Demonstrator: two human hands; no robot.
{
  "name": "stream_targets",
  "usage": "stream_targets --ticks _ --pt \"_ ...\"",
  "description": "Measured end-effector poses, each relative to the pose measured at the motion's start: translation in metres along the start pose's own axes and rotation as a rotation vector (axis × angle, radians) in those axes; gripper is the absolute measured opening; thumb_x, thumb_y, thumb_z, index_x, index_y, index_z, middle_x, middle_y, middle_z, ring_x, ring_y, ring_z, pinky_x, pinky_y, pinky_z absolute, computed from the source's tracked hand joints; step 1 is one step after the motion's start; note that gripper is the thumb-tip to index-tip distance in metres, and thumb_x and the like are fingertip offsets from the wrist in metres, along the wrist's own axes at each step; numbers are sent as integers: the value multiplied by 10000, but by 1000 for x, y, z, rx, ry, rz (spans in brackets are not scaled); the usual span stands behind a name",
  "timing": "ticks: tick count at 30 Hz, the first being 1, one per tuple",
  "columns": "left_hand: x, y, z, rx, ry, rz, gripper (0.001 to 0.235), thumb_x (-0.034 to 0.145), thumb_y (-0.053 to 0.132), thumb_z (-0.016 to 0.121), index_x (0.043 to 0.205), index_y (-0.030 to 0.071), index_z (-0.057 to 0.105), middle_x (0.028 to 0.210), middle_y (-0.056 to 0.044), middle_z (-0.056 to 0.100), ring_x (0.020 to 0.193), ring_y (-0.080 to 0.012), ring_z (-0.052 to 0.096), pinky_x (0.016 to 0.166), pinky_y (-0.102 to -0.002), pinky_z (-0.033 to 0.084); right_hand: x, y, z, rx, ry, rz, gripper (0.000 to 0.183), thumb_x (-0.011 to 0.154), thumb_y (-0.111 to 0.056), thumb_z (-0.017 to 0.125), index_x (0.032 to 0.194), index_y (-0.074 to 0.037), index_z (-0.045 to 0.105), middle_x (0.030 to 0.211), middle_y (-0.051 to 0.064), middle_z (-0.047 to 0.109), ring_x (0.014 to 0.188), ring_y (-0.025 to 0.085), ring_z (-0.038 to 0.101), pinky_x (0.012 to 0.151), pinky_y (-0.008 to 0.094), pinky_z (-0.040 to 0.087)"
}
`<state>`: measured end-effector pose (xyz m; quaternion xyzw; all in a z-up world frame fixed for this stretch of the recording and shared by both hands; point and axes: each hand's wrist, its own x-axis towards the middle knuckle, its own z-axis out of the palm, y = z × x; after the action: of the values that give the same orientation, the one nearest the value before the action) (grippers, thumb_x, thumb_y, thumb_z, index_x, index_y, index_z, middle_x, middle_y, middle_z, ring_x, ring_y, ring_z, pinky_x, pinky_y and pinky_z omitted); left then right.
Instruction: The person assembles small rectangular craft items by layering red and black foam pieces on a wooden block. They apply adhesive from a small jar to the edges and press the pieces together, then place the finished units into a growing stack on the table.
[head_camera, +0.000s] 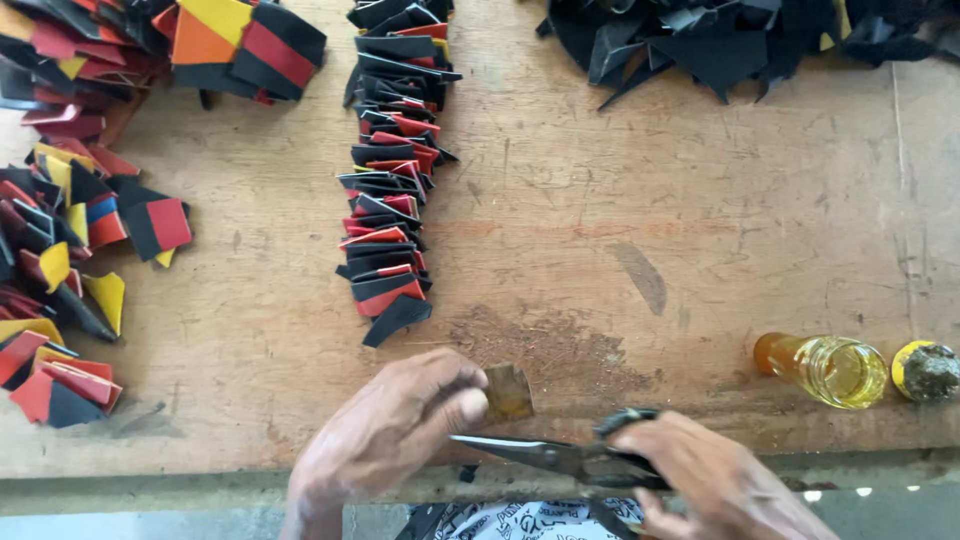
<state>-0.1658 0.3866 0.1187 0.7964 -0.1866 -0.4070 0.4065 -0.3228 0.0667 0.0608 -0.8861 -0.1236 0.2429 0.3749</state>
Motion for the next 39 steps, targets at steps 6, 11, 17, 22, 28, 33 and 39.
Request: stream_targets --ticks 6,11,17,22,28,33,39 --pt "-38 -15 -2 273 101 -150 259 806 54 652 1057 117 639 935 -95 741 975 -330 700 814 -430 527 88 -77 19 6 28 -443 487 776 -115 755 1210 30 588 1142 186 671 1090 345 656 923 420 546" --pt "-78 -41 -40 565 272 -503 333 847 61 646 1126 232 707 930 -63 743 925 -339 676 849 -452 497 154 -141 46 -36 94 -604 413 834 -17 652 1225 97 585 1154 211 649 1073 335 639 917 402 541" --pt "-92 -62 -62 706 728 -195 362 750 118 751 1109 142 714 1131 -98 689 1144 -353 578 963 -476 446 187 -165 63 -20 234 -650 441 834 14 623 1262 118 593 1168 199 642 1061 324 627 921 388 551" --pt "-68 -58 -47 480 855 -45 571 818 149 777 1349 68 582 1424 -196 516 1329 -388 465 1106 -474 398 172 -163 37 50 333 -614 337 927 -70 723 1244 2 634 1187 132 665 1080 283 640 923 386 569" --pt "-13 -42 -32 275 756 160 1094 661 201 885 1555 166 255 1612 -227 155 1479 -446 199 1163 -506 292 213 -137 -53 -216 683 -304 345 1007 -166 683 1298 1 604 1334 217 599 1235 381 567 1060 465 468" --pt "7 -31 -48 282 564 76 1204 659 112 887 1621 296 188 1718 -171 1 1537 -408 24 1189 -483 215 293 -132 -109 -234 760 -352 352 1040 -139 635 1344 30 576 1395 210 523 1306 388 512 1114 447 433" --pt "22 -33 -49 65 545 123 1239 654 40 868 1597 187 78 1681 -188 -27 1564 -410 -6 1231 -469 173 294 -136 -109 -177 647 -307 333 1057 -117 604 1373 -16 581 1430 202 535 1361 375 503 1159 434 423"
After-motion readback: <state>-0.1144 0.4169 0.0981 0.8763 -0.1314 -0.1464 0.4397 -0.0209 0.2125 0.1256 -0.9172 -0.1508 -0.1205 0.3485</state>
